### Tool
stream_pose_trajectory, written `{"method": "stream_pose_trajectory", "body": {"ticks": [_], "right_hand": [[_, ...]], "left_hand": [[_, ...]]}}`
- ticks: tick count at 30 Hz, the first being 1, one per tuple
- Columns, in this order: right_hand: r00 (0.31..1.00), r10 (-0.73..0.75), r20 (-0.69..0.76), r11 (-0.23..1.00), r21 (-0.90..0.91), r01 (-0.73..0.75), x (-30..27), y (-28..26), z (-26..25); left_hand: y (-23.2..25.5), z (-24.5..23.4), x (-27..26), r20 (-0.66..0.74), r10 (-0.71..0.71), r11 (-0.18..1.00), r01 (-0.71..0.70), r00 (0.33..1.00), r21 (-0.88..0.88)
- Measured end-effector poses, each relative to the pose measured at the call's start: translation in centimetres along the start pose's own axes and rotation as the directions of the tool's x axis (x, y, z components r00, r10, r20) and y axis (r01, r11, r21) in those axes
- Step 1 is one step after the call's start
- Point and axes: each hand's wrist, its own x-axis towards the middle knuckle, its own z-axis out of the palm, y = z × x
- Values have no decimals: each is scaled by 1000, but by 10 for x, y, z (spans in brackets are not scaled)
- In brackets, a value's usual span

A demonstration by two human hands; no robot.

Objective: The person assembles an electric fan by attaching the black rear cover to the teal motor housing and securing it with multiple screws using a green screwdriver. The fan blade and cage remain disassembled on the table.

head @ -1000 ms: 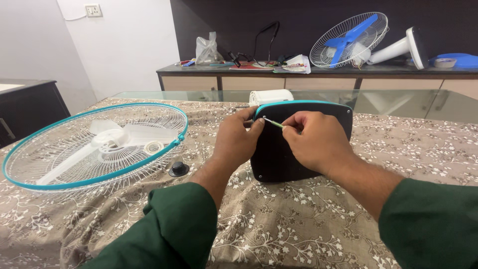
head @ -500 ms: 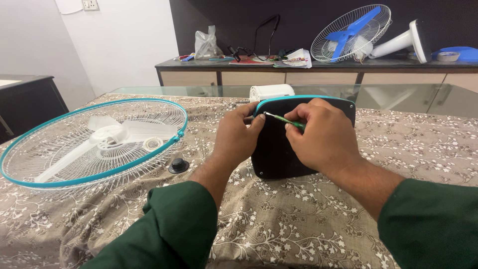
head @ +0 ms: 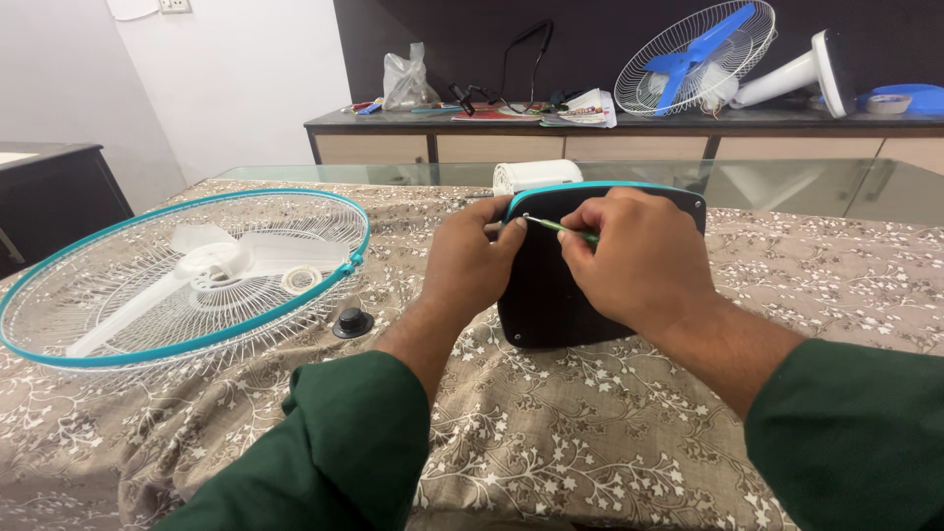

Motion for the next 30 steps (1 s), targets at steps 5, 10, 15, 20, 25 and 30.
{"method": "stream_pose_trajectory", "body": {"ticks": [5,10,15,20,25,30], "right_hand": [[924,342,170,919,146,-367,7,-2,8],[582,486,652,311,493,-813,15,5,20],[355,277,893,-180,411,-894,24,14,29],[359,270,894,-235,423,-875,21,17,34],[350,372,860,-193,441,-877,21,9,36],[332,362,871,-176,414,-893,20,-2,27]], "left_hand": [[3,-1,1,-15,-25,998,26,1000,59],[-1,-1,2,-32,-4,996,7,999,87],[-4,0,0,-52,-11,999,12,999,35],[-5,0,0,-48,-23,999,25,999,31],[-4,1,1,-33,-8,1000,8,999,30],[-3,1,1,-31,10,998,-8,999,60]]}}
